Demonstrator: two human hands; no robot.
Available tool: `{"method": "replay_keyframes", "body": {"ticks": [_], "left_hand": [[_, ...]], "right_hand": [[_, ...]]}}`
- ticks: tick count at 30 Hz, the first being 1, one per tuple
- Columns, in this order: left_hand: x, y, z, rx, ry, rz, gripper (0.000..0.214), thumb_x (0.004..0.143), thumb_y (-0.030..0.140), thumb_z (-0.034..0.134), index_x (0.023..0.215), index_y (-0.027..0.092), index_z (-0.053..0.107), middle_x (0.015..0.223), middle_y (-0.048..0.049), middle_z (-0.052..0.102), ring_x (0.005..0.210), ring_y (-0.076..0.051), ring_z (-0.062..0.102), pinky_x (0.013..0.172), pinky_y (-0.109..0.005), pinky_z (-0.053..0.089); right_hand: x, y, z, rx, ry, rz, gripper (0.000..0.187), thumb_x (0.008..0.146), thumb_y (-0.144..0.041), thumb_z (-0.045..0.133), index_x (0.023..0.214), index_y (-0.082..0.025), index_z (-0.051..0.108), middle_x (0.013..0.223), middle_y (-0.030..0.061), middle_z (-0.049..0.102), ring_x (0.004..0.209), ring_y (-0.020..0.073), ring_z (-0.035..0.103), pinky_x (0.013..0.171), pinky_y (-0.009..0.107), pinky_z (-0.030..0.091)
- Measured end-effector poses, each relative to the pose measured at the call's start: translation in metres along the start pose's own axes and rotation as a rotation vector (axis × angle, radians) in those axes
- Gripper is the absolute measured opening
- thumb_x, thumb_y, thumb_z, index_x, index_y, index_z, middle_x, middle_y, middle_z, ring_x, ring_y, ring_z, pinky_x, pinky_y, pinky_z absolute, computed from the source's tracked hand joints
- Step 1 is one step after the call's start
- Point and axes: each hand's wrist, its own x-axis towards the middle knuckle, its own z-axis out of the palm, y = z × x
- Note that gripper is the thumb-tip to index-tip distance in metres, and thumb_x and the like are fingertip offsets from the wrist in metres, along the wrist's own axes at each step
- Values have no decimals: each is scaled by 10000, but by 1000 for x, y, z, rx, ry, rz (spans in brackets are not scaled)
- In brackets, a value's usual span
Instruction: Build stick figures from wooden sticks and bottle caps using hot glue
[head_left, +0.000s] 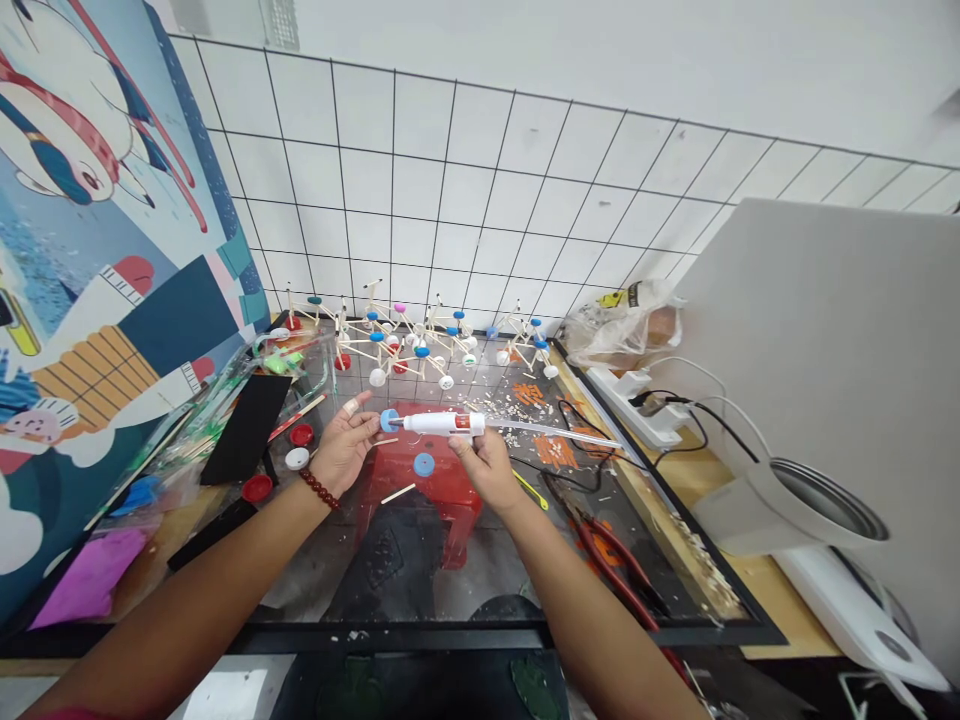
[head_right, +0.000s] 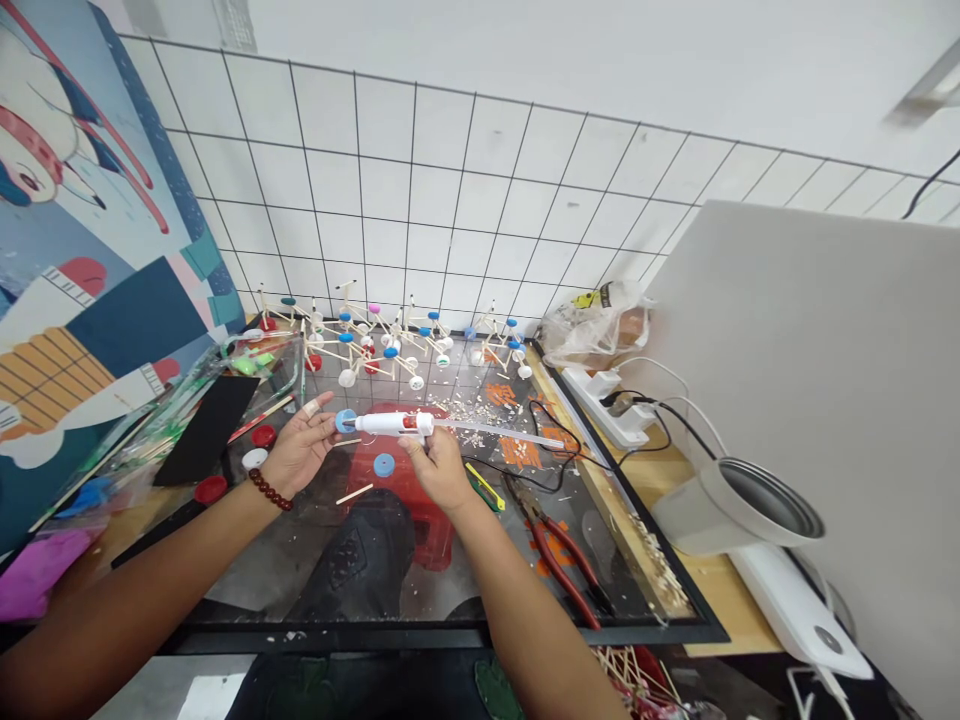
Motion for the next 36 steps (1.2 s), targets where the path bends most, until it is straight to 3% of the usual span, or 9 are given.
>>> {"method": "replay_keyframes", "body": {"ticks": [26,36], "left_hand": [[3,1,-4,-69,17,-31,503,705,-29,723,1154,149,580,734,-1,702,620,-105,646,557,-187,528],[2,1,-3,-69,-13,-40,504,702,-28,725,1154,148,588,720,2,696,619,-106,643,559,-186,521]], "right_hand": [[1,1,-3,-123,12,-34,316,917,-440,531,1022,-181,679,899,93,739,842,255,675,783,354,505],[2,0,-3,-154,60,-25,311,907,-450,529,954,-180,677,739,48,705,687,214,635,659,305,465]]}}
